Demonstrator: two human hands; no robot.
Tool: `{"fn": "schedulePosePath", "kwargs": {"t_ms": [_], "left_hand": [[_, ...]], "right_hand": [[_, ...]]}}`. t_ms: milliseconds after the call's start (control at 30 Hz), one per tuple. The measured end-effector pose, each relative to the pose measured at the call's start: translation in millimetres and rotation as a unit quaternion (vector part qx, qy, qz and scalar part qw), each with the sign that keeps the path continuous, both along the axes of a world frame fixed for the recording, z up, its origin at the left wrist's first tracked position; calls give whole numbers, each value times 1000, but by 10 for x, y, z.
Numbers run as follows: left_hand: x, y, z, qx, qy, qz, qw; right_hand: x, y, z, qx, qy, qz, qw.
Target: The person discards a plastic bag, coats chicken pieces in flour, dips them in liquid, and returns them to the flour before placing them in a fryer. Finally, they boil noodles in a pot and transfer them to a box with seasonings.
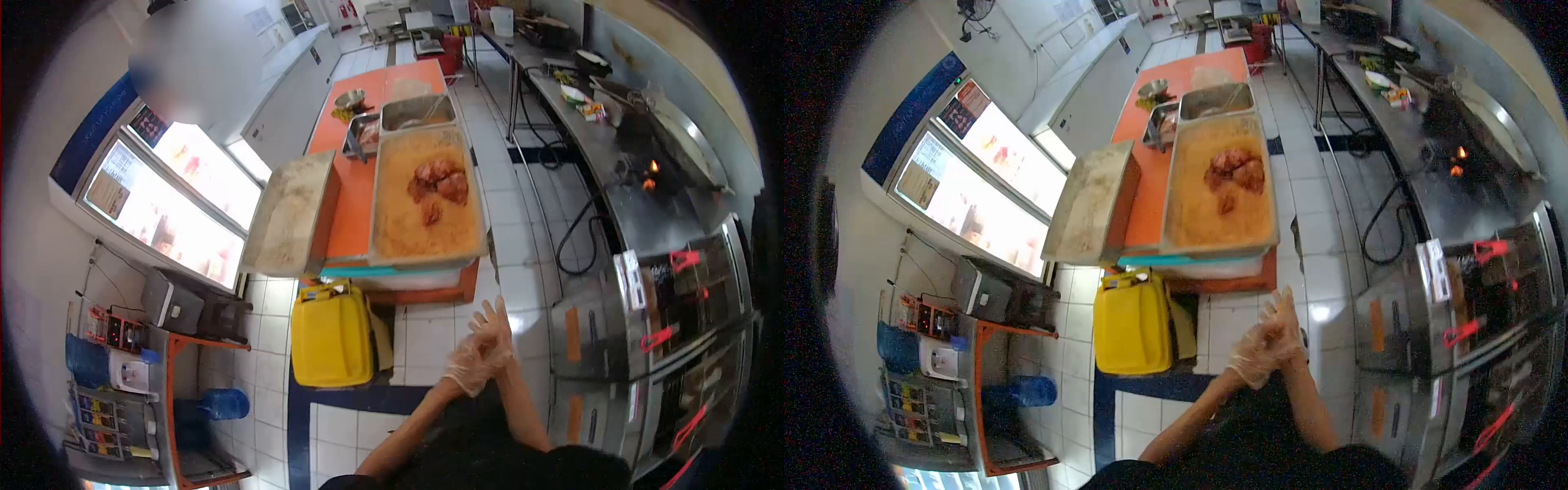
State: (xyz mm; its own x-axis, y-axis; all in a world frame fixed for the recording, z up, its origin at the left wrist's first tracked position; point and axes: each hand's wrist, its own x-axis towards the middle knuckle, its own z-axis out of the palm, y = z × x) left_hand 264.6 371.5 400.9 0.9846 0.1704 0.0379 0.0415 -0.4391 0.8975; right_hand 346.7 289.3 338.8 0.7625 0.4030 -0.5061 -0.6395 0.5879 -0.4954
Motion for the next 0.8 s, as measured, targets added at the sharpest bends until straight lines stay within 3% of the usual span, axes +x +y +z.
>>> {"fn": "schedulePosePath", "kwargs": {"t_ms": [33, 67, 100, 133, 167, 200, 233, 300, 367, 400, 433, 467, 500, 567, 600, 633, 667, 700, 800], "left_hand": [[287, -156, 0, 34, -13, -23, 999], [541, -278, -50, 35, -26, -21, 999], [800, -414, -133, 37, 0, -80, 996], [1128, -578, -178, 37, 25, -140, 989], [1540, -752, -153, 31, 2, -141, 990], [1800, -903, -134, 4, 4, -205, 979], [1975, -1019, -92, -22, 15, -269, 963], [2404, -1276, 27, -37, 6, -273, 961], [2870, -1380, 168, -44, -6, -259, 965], [3016, -1306, 409, 43, 5, -279, 959], [3218, -1209, 531, 32, 6, -258, 966], [3363, -1067, 614, 39, -43, -236, 970], [3543, -880, 696, 53, -94, -214, 971], [3821, -386, 885, 70, -38, -44, 996], [3965, -15, 925, 71, -38, -33, 996], [4125, 410, 965, 107, -57, 57, 991], [4318, 812, 1001, 139, -76, 147, 976], [4571, 1155, 1045, 169, 15, 277, 946], [5247, 2837, 708, 273, 25, 364, 890]], "right_hand": [[199, -150, -200, 8, -45, -7, 999], [371, -307, -181, -53, -142, -15, 988], [602, -479, -134, -115, -240, -27, 963], [829, -664, -108, -120, -258, -30, 958], [1091, -855, -69, -41, -243, -52, 968], [1275, -1036, -3, 39, -213, -70, 974], [1466, -1198, 102, 31, -212, -70, 974], [1940, -1504, 495, 75, -72, -34, 994], [2422, -1586, 742, 66, -29, -38, 997], [2592, -1617, 681, 35, -65, -54, 996], [2877, -1628, 653, 11, -105, -70, 992], [3051, -1478, 826, -95, -49, -159, 981], [3270, -1515, 877, -97, -54, -142, 984], [3684, -1526, 952, -28, -90, -93, 991], [3847, -1395, 1106, -128, -76, -136, 979], [4061, -1347, 1060, -129, -81, -125, 980], [4275, -1368, 984, -159, -81, -119, 977], [4490, -1365, 915, -190, -83, -113, 972], [5174, -1194, 695, -255, -115, -120, 953]]}}
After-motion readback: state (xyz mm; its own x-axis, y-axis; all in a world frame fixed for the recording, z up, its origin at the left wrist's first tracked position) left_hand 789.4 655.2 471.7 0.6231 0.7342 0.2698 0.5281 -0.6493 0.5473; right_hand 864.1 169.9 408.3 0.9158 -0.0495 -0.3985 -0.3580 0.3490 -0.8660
